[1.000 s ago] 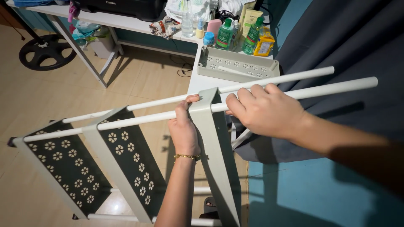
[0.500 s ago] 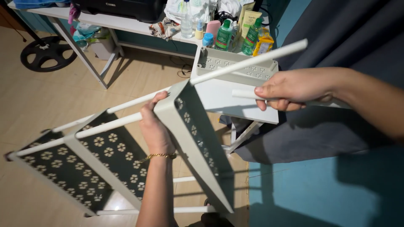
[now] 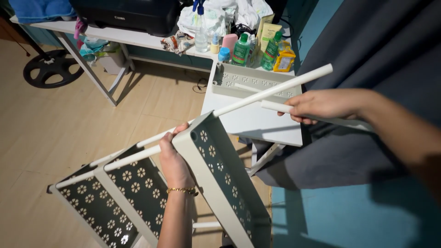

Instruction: The person assembles a white plastic three-tier storage rack by inserting white poles into the shelves and stacking them. The person handles the shelves and poles by hand, aligning and securing each tier in sequence.

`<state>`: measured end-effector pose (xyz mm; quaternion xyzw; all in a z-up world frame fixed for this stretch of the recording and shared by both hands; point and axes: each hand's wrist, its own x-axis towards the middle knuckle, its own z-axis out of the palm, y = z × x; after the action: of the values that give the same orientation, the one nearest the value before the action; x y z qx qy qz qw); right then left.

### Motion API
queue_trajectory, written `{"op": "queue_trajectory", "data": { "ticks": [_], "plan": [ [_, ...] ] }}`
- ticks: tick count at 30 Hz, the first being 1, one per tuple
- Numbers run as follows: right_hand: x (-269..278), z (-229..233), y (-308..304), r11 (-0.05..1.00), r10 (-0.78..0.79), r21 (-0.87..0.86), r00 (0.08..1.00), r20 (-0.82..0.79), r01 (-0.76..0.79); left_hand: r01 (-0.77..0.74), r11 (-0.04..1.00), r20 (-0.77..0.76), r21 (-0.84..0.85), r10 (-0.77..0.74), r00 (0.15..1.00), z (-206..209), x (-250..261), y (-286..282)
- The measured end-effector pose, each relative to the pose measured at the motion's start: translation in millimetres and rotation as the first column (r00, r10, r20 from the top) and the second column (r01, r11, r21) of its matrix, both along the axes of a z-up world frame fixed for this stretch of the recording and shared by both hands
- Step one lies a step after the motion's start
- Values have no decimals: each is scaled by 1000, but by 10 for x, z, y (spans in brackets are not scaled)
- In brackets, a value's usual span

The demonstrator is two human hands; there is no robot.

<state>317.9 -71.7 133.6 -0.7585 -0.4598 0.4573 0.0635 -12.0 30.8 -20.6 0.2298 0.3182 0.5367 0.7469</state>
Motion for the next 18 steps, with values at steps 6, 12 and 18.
{"op": "queue_trajectory", "data": {
  "ticks": [6,12,18],
  "plan": [
    [649,-988,543,893,71,327,815,575,-309,-84,996,-60,24,86,995,56,30,66],
    [707,-1639,1305,907,-161,410,822,546,-95,-150,988,-150,18,151,977,189,90,180],
    [910,-2121,1693,914,-200,394,739,644,-96,-204,978,-195,43,209,958,208,157,242]
  ]
}}
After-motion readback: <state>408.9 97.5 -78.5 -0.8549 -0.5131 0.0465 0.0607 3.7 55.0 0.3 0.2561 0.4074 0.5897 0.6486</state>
